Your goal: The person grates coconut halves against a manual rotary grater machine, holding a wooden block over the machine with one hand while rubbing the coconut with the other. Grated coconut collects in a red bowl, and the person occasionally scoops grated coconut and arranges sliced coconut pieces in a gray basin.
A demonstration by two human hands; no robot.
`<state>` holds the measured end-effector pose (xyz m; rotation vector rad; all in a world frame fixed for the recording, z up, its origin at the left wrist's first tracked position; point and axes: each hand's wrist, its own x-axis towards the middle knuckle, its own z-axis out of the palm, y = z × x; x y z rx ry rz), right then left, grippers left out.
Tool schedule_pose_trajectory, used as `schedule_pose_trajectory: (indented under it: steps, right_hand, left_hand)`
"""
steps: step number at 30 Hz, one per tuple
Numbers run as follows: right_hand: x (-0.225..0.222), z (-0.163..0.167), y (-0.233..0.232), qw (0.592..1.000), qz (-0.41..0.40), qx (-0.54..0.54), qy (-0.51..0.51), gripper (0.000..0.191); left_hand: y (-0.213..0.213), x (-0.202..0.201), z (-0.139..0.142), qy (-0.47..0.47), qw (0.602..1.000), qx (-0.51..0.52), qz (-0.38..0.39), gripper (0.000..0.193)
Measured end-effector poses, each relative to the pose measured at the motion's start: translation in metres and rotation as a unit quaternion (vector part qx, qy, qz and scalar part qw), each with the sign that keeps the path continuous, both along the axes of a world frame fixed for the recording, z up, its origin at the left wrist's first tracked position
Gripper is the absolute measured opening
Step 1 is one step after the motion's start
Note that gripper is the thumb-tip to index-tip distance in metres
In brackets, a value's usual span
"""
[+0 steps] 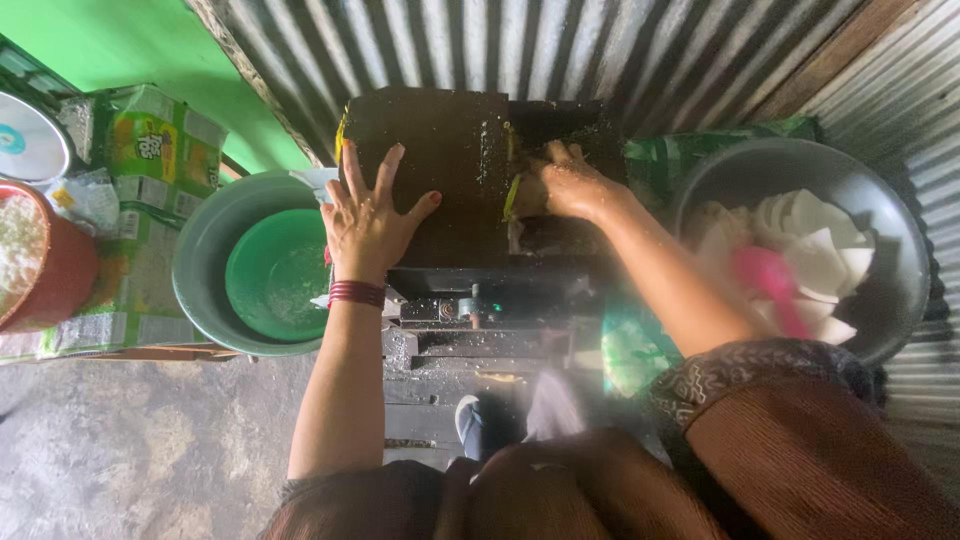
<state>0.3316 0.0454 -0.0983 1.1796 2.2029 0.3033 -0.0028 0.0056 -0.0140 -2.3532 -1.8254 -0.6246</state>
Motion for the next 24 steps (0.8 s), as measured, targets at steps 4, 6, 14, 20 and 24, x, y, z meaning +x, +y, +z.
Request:
schedule_pose_trajectory:
  steps: [4, 6, 14, 20, 24]
  right_hand:
    - [0.002, -0.002, -0.005, 0.986, 0.121, 0.114, 0.028, 0.053]
    - [0.002, -0.003, -0.004, 0.991, 0.111, 0.069, -0.021, 0.038]
    - [-0.004, -0.015, -0.005, 0.985, 0.089, 0.106, 0.097, 0.029]
    - [-0.011, -0.015, -0.012, 0.988, 0.122, 0.093, 0.025, 0.023]
    - [-0.024, -0.012, -0.015, 0.995, 0.011, 0.050, 0.082, 0.025]
  left_hand:
    - [-0.001, 0.002, -0.001, -0.002, 1.000, 0.009, 0.001, 0.083]
    - [-0.001, 0.002, -0.001, -0.005, 1.000, 0.012, -0.003, 0.082]
    - [0.000, 0.002, -0.003, -0.001, 1.000, 0.014, 0.002, 0.082]
    - [0.000, 0.002, -0.004, 0.008, 1.000, 0.023, 0.003, 0.083]
    - [0.000, 0.001, -0.003, 0.006, 1.000, 0.022, -0.001, 0.082]
